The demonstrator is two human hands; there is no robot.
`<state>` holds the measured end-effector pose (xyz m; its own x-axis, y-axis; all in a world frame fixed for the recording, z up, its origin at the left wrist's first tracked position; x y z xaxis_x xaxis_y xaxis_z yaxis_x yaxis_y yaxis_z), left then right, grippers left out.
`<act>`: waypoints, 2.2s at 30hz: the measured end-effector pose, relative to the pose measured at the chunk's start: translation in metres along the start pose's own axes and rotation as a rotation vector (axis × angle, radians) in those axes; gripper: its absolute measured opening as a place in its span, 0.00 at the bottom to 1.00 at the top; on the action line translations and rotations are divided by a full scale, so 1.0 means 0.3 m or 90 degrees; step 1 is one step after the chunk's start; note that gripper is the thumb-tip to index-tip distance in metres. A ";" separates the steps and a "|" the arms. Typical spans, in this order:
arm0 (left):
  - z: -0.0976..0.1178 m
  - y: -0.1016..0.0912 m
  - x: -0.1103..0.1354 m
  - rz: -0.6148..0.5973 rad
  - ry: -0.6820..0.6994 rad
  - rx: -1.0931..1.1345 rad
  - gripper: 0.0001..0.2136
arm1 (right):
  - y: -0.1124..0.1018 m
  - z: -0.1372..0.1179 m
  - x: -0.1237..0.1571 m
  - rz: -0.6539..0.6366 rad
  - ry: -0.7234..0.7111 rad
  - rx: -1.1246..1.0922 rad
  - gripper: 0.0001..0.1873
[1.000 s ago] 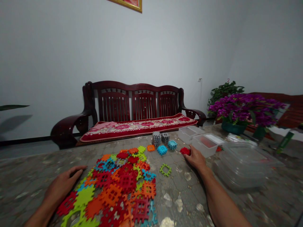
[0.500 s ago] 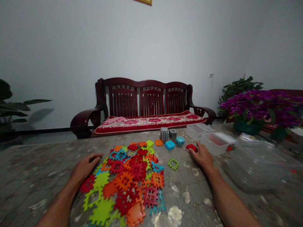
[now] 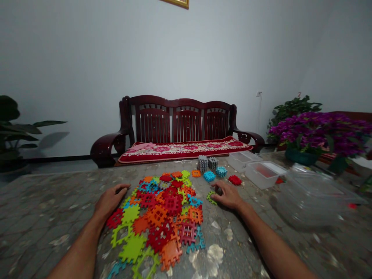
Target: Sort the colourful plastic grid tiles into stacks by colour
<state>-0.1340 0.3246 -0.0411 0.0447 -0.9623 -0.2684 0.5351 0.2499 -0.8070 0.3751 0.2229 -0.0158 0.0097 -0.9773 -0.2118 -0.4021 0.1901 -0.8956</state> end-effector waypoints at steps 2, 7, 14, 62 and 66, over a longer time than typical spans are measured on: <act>0.002 0.000 0.001 0.000 -0.004 0.001 0.18 | 0.008 -0.007 0.001 -0.018 0.000 0.028 0.19; 0.004 -0.003 0.000 0.004 -0.008 0.005 0.18 | 0.012 0.002 -0.011 0.012 0.049 0.087 0.13; 0.017 -0.012 0.001 0.002 -0.018 -0.021 0.18 | 0.010 0.025 -0.018 0.060 0.138 0.158 0.12; 0.006 -0.008 -0.011 0.006 0.006 0.006 0.16 | -0.031 0.091 0.014 0.128 0.288 0.120 0.17; 0.007 -0.010 -0.008 0.005 -0.012 -0.008 0.16 | -0.028 0.083 0.018 0.121 0.271 0.114 0.17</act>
<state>-0.1340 0.3258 -0.0370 0.0647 -0.9621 -0.2647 0.5234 0.2586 -0.8119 0.4014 0.2183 -0.0191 -0.4380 -0.8685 -0.2321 -0.1973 0.3447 -0.9177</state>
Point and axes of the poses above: each hand's wrist, its own x-axis away from the middle knuckle, its own y-axis out of the palm, z = x × y, the point moved 7 cm from there along -x, towards the middle knuckle, and after that the axes turned 7 degrees about y, right-handed, at the moved point
